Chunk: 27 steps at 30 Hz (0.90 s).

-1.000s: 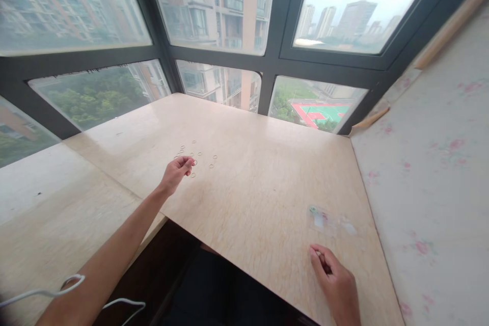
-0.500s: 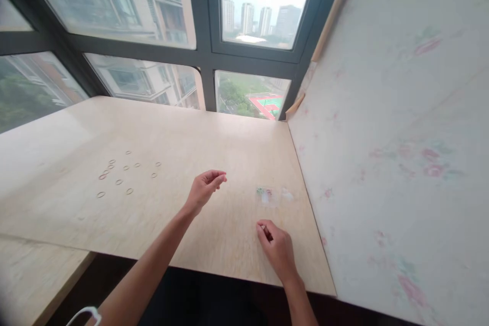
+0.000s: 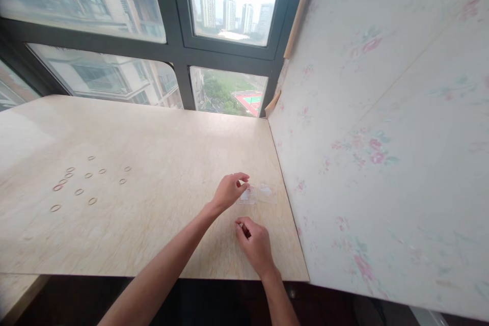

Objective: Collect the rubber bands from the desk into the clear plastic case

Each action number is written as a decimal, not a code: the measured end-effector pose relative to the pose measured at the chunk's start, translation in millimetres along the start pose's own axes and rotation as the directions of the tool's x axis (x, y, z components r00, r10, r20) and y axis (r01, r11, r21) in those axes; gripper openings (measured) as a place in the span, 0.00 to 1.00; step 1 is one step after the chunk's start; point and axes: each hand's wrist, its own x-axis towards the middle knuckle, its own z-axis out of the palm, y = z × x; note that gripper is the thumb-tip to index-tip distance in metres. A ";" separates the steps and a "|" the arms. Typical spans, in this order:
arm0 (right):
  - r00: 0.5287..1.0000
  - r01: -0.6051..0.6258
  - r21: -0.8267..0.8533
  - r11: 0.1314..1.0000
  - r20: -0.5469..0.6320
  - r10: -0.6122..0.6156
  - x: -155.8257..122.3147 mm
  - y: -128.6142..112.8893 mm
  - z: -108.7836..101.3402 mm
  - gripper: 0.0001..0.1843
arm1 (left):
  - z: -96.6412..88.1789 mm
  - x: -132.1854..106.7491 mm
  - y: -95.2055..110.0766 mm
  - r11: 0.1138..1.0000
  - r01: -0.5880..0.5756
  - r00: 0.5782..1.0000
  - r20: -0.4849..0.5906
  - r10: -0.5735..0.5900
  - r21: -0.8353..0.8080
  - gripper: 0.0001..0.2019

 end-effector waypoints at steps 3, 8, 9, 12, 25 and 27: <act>1.000 -0.011 0.019 1.000 -0.003 0.011 0.1 -1.9 -0.9 0.14 | -8.4 -6.8 -4.2 1.000 -0.019 0.999 -0.030 0.018 -0.022 0.06; 1.000 -0.010 0.021 1.000 -0.013 0.010 0.2 -4.3 -1.6 0.15 | -37.0 -32.3 -24.0 0.999 -0.035 0.997 -0.073 0.033 -0.039 0.05; 1.000 -0.009 0.016 1.000 -0.016 0.010 0.1 -4.1 -1.4 0.15 | -43.7 -38.7 -29.6 0.999 -0.029 0.996 -0.088 0.026 -0.036 0.05; 1.000 -0.008 0.000 1.000 -0.021 0.008 -0.9 -1.7 -0.3 0.16 | -64.6 -58.0 -48.3 1.000 -0.002 0.991 -0.133 0.000 -0.017 0.07; 0.961 -0.022 0.189 0.982 0.275 -0.031 27.1 -62.4 32.0 0.17 | -125.8 -114.8 -114.0 0.998 0.066 0.973 -0.221 -0.065 -0.004 0.11; 0.936 0.069 0.223 0.972 0.321 -0.140 45.8 -97.9 51.0 0.14 | -124.9 -116.3 -115.3 0.997 0.042 0.974 -0.222 -0.054 -0.059 0.10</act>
